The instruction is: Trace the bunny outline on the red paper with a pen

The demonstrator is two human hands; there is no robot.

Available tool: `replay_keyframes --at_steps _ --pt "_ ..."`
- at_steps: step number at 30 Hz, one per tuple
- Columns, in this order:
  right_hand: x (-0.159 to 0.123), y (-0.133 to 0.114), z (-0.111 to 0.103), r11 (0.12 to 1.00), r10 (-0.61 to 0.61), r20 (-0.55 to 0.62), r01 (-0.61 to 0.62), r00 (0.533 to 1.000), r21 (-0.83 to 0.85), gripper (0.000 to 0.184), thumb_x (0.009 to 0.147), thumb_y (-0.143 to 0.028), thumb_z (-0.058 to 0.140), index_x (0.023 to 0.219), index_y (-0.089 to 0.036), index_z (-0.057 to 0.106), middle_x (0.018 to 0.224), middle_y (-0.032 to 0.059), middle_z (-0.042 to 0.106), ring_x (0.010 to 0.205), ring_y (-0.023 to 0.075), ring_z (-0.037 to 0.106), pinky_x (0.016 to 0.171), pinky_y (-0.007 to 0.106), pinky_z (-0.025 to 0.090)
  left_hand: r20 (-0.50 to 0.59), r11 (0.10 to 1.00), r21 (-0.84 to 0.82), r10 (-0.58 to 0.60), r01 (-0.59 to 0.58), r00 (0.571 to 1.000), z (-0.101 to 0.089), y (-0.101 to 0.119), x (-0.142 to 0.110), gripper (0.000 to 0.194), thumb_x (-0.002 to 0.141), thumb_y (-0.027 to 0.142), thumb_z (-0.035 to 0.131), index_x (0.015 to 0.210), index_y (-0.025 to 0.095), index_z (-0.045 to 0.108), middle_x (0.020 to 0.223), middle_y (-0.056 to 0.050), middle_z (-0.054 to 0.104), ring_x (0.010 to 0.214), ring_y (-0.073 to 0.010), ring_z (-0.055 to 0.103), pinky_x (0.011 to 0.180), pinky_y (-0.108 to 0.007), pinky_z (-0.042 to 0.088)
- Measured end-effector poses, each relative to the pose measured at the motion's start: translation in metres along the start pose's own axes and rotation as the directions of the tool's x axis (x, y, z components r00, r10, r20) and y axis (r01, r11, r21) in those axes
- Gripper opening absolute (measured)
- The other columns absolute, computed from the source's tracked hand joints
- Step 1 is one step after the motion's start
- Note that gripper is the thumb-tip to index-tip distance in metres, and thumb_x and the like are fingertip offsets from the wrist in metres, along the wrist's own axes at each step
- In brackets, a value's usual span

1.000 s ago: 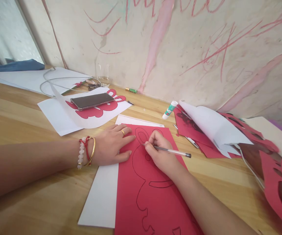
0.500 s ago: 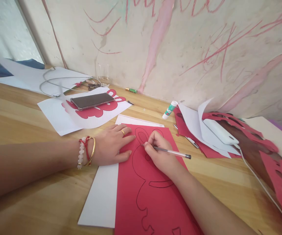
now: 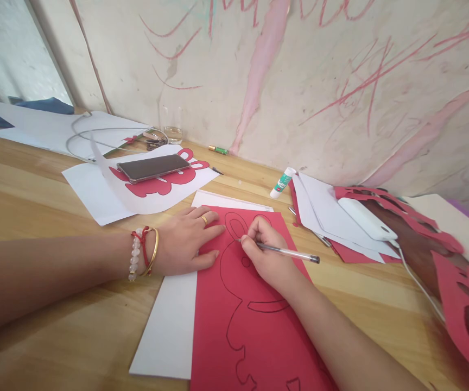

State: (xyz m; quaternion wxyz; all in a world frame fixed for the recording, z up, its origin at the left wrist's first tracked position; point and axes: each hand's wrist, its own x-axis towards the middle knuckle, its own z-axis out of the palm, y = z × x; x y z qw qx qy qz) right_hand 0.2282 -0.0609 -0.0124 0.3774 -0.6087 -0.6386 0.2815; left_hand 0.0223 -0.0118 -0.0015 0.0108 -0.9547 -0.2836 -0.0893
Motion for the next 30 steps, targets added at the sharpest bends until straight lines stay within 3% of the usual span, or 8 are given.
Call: replay_keyframes --at_steps 11,17,22,30 --pt "0.002 0.003 0.001 1.0 -0.009 0.003 0.009 1.0 -0.026 0.022 0.083 -0.024 0.054 0.07 -0.023 0.037 0.056 -0.0088 0.035 0.048 0.0088 0.033 0.045 0.021 0.026 0.011 1.0 -0.003 -0.007 0.007 1.0 -0.002 -0.001 0.001 0.038 0.089 0.043 0.044 0.108 0.016 0.061 0.113 -0.012 0.056 0.108 -0.0288 0.049 0.094 -0.043 0.039" --pt "-0.006 -0.016 -0.003 0.993 0.06 0.016 -0.061 0.998 0.105 0.021 0.084 -0.026 0.051 0.069 -0.024 0.036 0.049 -0.0096 0.039 0.042 0.0081 0.031 0.041 0.02 0.024 0.033 1.0 -0.011 -0.015 0.015 0.999 -0.004 0.001 0.001 0.038 0.089 0.044 0.044 0.108 0.017 0.061 0.112 -0.012 0.056 0.107 -0.0285 0.05 0.093 -0.043 0.04" --pt "-0.014 -0.03 -0.003 0.993 0.075 -0.018 -0.073 0.997 0.098 0.021 0.083 -0.026 0.053 0.068 -0.024 0.037 0.048 -0.0089 0.042 0.042 0.0083 0.036 0.043 0.021 0.027 0.015 1.0 -0.016 -0.024 0.025 1.0 -0.003 0.0 0.001 0.038 0.09 0.044 0.043 0.11 0.017 0.061 0.112 -0.011 0.057 0.107 -0.0281 0.05 0.094 -0.043 0.039" --pt "-0.008 -0.015 0.004 1.0 0.026 -0.018 -0.025 1.0 0.004 0.022 0.082 -0.025 0.054 0.068 -0.024 0.037 0.055 -0.0078 0.038 0.048 0.0098 0.033 0.046 0.023 0.027 -0.011 1.0 -0.008 -0.011 0.011 1.0 0.0 -0.001 0.001 0.038 0.09 0.045 0.042 0.107 0.018 0.062 0.114 -0.012 0.057 0.107 -0.0284 0.051 0.093 -0.043 0.04"
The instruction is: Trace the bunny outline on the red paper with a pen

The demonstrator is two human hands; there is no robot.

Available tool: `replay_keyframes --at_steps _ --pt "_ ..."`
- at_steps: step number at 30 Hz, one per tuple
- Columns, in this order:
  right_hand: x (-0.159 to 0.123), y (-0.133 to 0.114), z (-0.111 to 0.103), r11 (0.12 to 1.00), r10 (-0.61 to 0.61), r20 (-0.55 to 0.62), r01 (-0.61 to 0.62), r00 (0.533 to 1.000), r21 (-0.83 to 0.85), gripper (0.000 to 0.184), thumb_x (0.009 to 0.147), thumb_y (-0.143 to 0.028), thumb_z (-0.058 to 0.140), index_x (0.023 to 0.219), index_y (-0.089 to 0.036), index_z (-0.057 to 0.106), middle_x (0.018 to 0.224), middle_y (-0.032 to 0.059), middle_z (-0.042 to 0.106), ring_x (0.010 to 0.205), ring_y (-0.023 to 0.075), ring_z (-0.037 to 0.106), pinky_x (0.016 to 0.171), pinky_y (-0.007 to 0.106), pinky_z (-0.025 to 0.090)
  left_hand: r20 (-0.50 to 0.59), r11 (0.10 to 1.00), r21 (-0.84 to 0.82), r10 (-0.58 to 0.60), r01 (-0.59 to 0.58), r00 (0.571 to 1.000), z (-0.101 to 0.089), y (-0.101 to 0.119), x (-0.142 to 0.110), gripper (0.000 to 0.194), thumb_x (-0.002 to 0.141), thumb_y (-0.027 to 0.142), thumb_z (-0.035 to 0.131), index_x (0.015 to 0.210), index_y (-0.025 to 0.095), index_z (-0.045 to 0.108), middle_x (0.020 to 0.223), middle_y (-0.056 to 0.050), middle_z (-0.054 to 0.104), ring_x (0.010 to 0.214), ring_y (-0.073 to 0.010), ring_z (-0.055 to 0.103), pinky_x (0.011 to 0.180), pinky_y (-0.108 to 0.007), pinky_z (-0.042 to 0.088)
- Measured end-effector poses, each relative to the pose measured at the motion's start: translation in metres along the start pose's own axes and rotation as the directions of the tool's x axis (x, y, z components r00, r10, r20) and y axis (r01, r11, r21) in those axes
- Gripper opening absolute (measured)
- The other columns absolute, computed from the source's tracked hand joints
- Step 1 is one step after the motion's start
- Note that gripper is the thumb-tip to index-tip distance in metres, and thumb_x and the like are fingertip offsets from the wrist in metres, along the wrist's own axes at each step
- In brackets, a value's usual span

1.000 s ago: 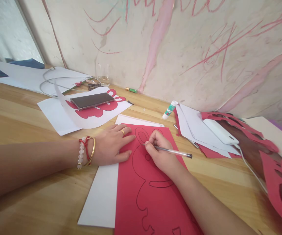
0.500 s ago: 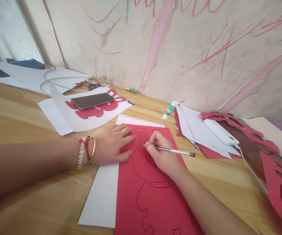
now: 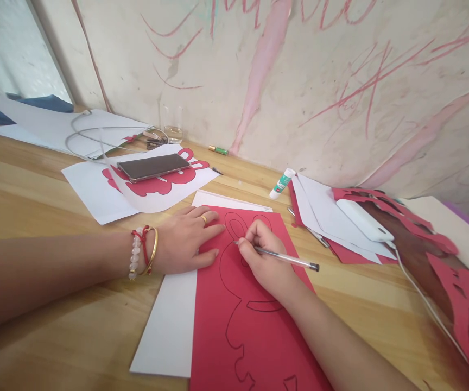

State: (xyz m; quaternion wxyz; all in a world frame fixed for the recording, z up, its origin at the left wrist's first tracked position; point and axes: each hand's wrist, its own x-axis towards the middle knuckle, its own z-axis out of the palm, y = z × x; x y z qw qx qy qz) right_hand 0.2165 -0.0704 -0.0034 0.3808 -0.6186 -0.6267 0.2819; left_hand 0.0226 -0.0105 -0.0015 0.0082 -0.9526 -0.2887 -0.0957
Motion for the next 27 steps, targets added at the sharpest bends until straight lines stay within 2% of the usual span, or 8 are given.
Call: replay_keyframes --at_steps 3,15,23,27 --pt "0.0009 0.002 0.0004 0.998 -0.035 0.0 0.035 0.999 -0.056 0.021 0.082 -0.025 0.053 0.068 -0.023 0.037 0.058 -0.007 0.036 0.051 0.0104 0.033 0.048 0.024 0.027 0.0 1.0 0.004 0.0 0.0 1.0 0.0 0.0003 -0.0001 0.038 0.09 0.045 0.042 0.106 0.017 0.062 0.114 -0.012 0.057 0.107 -0.0283 0.051 0.092 -0.043 0.04" --pt "0.0009 0.0032 0.0008 0.989 -0.04 0.011 0.041 0.999 -0.145 0.021 0.083 -0.024 0.051 0.069 -0.024 0.036 0.062 -0.0054 0.039 0.056 0.0126 0.037 0.051 0.025 0.03 0.022 1.0 -0.006 -0.01 0.01 1.0 -0.0028 0.0018 -0.0002 0.036 0.09 0.043 0.043 0.106 0.017 0.062 0.114 -0.012 0.056 0.108 -0.0289 0.05 0.093 -0.043 0.038" --pt "0.0009 0.003 0.0002 0.991 -0.046 0.065 0.054 0.997 -0.126 0.021 0.083 -0.024 0.052 0.069 -0.023 0.037 0.062 -0.005 0.04 0.057 0.0126 0.037 0.051 0.025 0.029 -0.011 1.0 -0.003 0.003 -0.003 1.0 -0.0004 0.0005 -0.0002 0.035 0.089 0.043 0.044 0.105 0.017 0.061 0.109 -0.011 0.057 0.106 -0.0285 0.051 0.092 -0.043 0.039" --pt "0.0007 0.0027 0.0004 0.996 -0.025 0.032 0.028 0.999 -0.08 0.021 0.083 -0.024 0.051 0.069 -0.024 0.036 0.06 -0.0059 0.037 0.054 0.0117 0.034 0.05 0.025 0.027 -0.02 1.0 -0.006 0.007 -0.007 1.0 0.0011 0.0004 0.0 0.034 0.089 0.043 0.044 0.105 0.017 0.062 0.111 -0.011 0.057 0.106 -0.028 0.051 0.092 -0.042 0.039"
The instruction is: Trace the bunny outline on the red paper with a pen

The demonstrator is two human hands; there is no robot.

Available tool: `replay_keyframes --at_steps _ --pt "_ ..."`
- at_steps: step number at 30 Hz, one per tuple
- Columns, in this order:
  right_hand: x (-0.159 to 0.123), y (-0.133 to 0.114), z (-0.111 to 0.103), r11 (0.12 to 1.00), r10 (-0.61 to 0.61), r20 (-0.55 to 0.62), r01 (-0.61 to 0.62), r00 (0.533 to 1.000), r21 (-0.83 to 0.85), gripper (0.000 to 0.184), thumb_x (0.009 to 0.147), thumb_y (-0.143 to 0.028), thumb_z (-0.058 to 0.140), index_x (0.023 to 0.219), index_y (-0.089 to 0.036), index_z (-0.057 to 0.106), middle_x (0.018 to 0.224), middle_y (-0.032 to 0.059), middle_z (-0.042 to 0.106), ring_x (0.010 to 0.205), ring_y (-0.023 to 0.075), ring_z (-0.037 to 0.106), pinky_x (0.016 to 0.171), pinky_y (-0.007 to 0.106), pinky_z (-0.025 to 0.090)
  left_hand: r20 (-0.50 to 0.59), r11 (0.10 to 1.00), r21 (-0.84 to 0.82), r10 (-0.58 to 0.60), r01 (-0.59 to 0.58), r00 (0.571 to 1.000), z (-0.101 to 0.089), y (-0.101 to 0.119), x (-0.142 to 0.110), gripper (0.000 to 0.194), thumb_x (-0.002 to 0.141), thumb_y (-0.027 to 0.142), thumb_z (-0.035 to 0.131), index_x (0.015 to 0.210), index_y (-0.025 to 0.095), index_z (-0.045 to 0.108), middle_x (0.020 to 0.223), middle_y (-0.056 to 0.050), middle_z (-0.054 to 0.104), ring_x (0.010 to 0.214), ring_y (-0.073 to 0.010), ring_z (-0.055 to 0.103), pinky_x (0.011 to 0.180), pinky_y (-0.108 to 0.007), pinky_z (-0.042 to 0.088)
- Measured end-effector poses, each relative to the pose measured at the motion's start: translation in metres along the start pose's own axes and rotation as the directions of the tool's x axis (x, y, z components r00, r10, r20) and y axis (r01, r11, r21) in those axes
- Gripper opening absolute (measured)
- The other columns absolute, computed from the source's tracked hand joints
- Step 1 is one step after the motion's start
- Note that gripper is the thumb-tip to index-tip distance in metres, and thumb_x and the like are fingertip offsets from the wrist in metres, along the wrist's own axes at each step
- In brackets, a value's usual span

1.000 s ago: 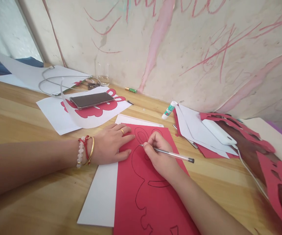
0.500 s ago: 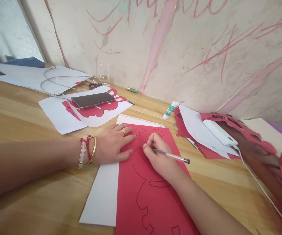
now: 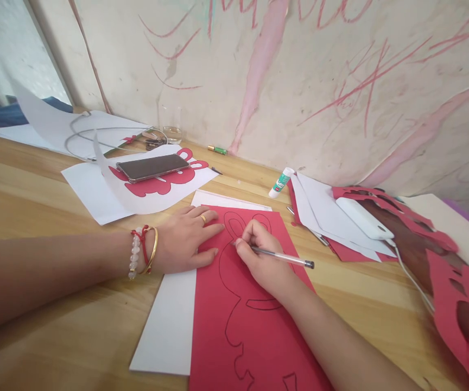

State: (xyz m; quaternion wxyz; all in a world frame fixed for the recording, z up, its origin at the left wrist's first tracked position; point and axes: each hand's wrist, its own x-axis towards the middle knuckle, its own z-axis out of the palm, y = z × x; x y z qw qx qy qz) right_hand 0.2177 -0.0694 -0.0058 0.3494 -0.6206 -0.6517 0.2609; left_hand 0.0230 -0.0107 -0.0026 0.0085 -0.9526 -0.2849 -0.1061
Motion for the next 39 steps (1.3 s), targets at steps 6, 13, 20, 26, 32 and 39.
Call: replay_keyframes --at_steps 6,13,20,26,32,39 --pt "0.0005 0.0007 0.0004 0.999 -0.012 -0.006 0.011 1.0 -0.03 0.021 0.083 -0.023 0.051 0.069 -0.023 0.036 0.062 -0.0055 0.037 0.057 0.0125 0.036 0.052 0.026 0.029 0.026 1.0 0.012 -0.007 0.007 1.0 -0.0021 0.0 -0.0008 0.035 0.09 0.043 0.043 0.105 0.017 0.062 0.113 -0.012 0.057 0.107 -0.0284 0.05 0.092 -0.042 0.039" --pt "-0.0002 0.0012 -0.0005 0.999 -0.015 0.03 0.016 0.999 -0.033 0.021 0.084 -0.024 0.052 0.069 -0.023 0.037 0.062 -0.0054 0.038 0.056 0.0121 0.035 0.051 0.026 0.029 0.03 1.0 -0.012 -0.009 0.009 1.0 -0.0037 0.0009 -0.0003 0.034 0.089 0.042 0.045 0.106 0.017 0.062 0.11 -0.011 0.057 0.106 -0.0286 0.05 0.092 -0.043 0.038" --pt "0.0009 0.0026 0.0006 1.0 -0.009 -0.005 0.009 1.0 -0.028 0.022 0.084 -0.023 0.051 0.069 -0.023 0.036 0.061 -0.0056 0.037 0.056 0.0122 0.035 0.051 0.026 0.028 0.045 1.0 -0.001 -0.008 0.008 0.999 -0.0038 0.0013 0.0003 0.037 0.09 0.043 0.043 0.108 0.016 0.061 0.112 -0.012 0.057 0.106 -0.0286 0.05 0.093 -0.043 0.038" --pt "0.0 0.0025 0.0003 1.0 -0.013 0.035 0.014 0.999 -0.02 0.021 0.084 -0.023 0.051 0.069 -0.023 0.037 0.064 -0.0054 0.037 0.059 0.0126 0.036 0.054 0.026 0.03 0.043 1.0 0.0 -0.012 0.012 0.999 -0.0036 0.0006 -0.0001 0.037 0.089 0.042 0.043 0.108 0.016 0.061 0.112 -0.012 0.057 0.107 -0.0289 0.05 0.092 -0.043 0.039" --pt "-0.0005 0.0017 -0.0001 1.0 0.009 0.003 -0.009 1.0 -0.014 0.021 0.084 -0.022 0.051 0.069 -0.023 0.036 0.062 -0.0057 0.036 0.057 0.0124 0.034 0.053 0.026 0.029 0.026 1.0 -0.003 -0.009 0.009 1.0 -0.0016 0.0001 -0.0003 0.036 0.09 0.043 0.044 0.106 0.017 0.061 0.111 -0.012 0.057 0.106 -0.0284 0.05 0.092 -0.042 0.038" --pt "0.0008 0.0038 0.0007 1.0 -0.009 0.033 0.009 0.999 -0.01 0.021 0.085 -0.022 0.051 0.069 -0.023 0.037 0.063 -0.0056 0.037 0.057 0.0121 0.034 0.053 0.026 0.029 0.047 1.0 -0.008 -0.012 0.012 0.999 -0.004 0.0009 0.0004 0.035 0.089 0.043 0.044 0.106 0.017 0.061 0.111 -0.011 0.057 0.106 -0.0282 0.05 0.093 -0.042 0.038"
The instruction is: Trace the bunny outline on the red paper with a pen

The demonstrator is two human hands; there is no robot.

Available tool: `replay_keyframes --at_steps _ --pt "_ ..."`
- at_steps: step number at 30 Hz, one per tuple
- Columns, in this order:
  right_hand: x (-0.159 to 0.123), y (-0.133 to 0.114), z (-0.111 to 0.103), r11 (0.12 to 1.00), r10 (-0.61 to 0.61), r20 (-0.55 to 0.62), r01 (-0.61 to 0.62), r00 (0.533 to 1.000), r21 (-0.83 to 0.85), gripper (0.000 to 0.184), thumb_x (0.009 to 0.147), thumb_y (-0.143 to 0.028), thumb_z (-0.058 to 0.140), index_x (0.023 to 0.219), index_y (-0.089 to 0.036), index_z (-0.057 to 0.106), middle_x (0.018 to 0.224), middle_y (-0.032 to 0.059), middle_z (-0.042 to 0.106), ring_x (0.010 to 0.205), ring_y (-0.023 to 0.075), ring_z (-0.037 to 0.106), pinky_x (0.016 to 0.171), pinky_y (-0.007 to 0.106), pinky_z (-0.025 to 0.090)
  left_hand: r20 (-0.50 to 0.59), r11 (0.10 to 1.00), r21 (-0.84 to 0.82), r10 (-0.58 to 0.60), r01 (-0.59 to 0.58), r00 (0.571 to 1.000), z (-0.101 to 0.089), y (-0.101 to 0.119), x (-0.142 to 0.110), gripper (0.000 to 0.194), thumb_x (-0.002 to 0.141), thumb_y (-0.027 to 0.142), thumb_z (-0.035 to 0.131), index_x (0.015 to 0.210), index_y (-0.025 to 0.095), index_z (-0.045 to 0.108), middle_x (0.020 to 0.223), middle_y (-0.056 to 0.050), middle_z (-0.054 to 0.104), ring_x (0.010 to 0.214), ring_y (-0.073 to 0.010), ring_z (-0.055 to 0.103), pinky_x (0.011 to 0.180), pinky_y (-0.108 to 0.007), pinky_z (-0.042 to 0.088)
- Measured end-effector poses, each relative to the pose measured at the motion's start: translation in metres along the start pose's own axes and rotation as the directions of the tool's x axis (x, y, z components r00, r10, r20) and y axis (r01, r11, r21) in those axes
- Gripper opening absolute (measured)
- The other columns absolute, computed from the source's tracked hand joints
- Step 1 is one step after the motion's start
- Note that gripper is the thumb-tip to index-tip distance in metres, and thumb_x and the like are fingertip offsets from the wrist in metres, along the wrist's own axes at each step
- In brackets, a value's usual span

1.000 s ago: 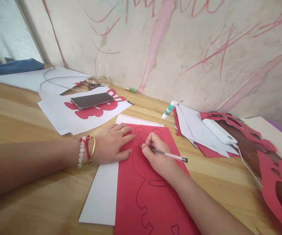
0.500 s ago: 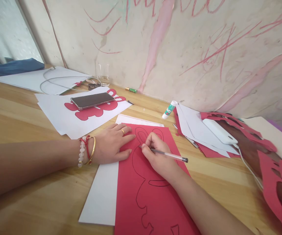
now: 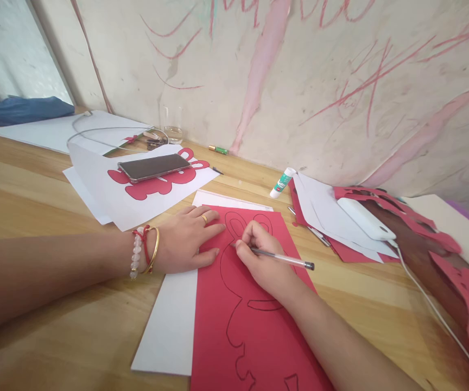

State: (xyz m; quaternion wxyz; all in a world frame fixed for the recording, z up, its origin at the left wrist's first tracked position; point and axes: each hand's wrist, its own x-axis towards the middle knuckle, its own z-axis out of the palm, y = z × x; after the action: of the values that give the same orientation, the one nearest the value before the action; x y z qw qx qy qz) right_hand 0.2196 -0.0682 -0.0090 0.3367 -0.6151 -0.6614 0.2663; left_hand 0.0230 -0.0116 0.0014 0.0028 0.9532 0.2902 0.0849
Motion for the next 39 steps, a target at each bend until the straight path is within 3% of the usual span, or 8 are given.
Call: replay_keyframes --at_steps 12,24,29,35,39 --pt "-0.0003 -0.0027 -0.0009 1.0 0.018 -0.02 -0.018 1.0 -0.013 0.021 0.083 -0.024 0.051 0.069 -0.024 0.036 0.062 -0.0062 0.034 0.057 0.0123 0.033 0.052 0.026 0.027 0.003 1.0 0.007 0.0 0.0 1.0 0.0014 -0.0005 0.0004 0.036 0.09 0.043 0.043 0.107 0.016 0.061 0.112 -0.012 0.056 0.106 -0.0285 0.05 0.093 -0.043 0.038" --pt "-0.0009 -0.0023 -0.0014 1.0 0.015 0.047 -0.016 0.999 0.009 0.021 0.084 -0.024 0.051 0.07 -0.023 0.037 0.063 -0.0061 0.035 0.057 0.0119 0.033 0.052 0.026 0.027 0.006 1.0 0.022 -0.004 0.004 1.0 0.0008 -0.0006 0.0 0.037 0.09 0.043 0.042 0.107 0.017 0.061 0.112 -0.012 0.056 0.106 -0.0281 0.05 0.092 -0.042 0.039" --pt "-0.0004 -0.0031 -0.0003 1.0 0.018 -0.008 -0.018 1.0 -0.003 0.021 0.084 -0.024 0.051 0.069 -0.023 0.036 0.062 -0.006 0.036 0.057 0.012 0.033 0.053 0.026 0.028 0.003 1.0 0.018 -0.001 0.001 1.0 0.0018 -0.0006 0.0001 0.036 0.09 0.044 0.042 0.105 0.017 0.061 0.112 -0.011 0.056 0.107 -0.0281 0.05 0.092 -0.042 0.039" --pt "-0.0016 -0.0028 -0.0015 1.0 0.015 0.042 -0.014 0.999 -0.023 0.02 0.084 -0.025 0.051 0.07 -0.023 0.037 0.063 -0.006 0.036 0.058 0.0122 0.034 0.052 0.026 0.027 0.001 1.0 0.022 -0.001 0.001 1.0 0.0017 -0.0002 0.0007 0.037 0.09 0.044 0.042 0.107 0.017 0.061 0.112 -0.011 0.056 0.106 -0.028 0.05 0.092 -0.042 0.039" --pt "-0.0005 -0.003 -0.0004 1.0 0.024 -0.002 -0.024 1.0 0.002 0.021 0.083 -0.024 0.051 0.069 -0.023 0.036 0.062 -0.0063 0.036 0.056 0.0118 0.033 0.052 0.026 0.027 0.015 1.0 0.016 -0.005 0.005 1.0 0.0002 -0.0002 0.0 0.036 0.09 0.044 0.043 0.106 0.017 0.061 0.111 -0.012 0.056 0.106 -0.0283 0.05 0.092 -0.042 0.038"
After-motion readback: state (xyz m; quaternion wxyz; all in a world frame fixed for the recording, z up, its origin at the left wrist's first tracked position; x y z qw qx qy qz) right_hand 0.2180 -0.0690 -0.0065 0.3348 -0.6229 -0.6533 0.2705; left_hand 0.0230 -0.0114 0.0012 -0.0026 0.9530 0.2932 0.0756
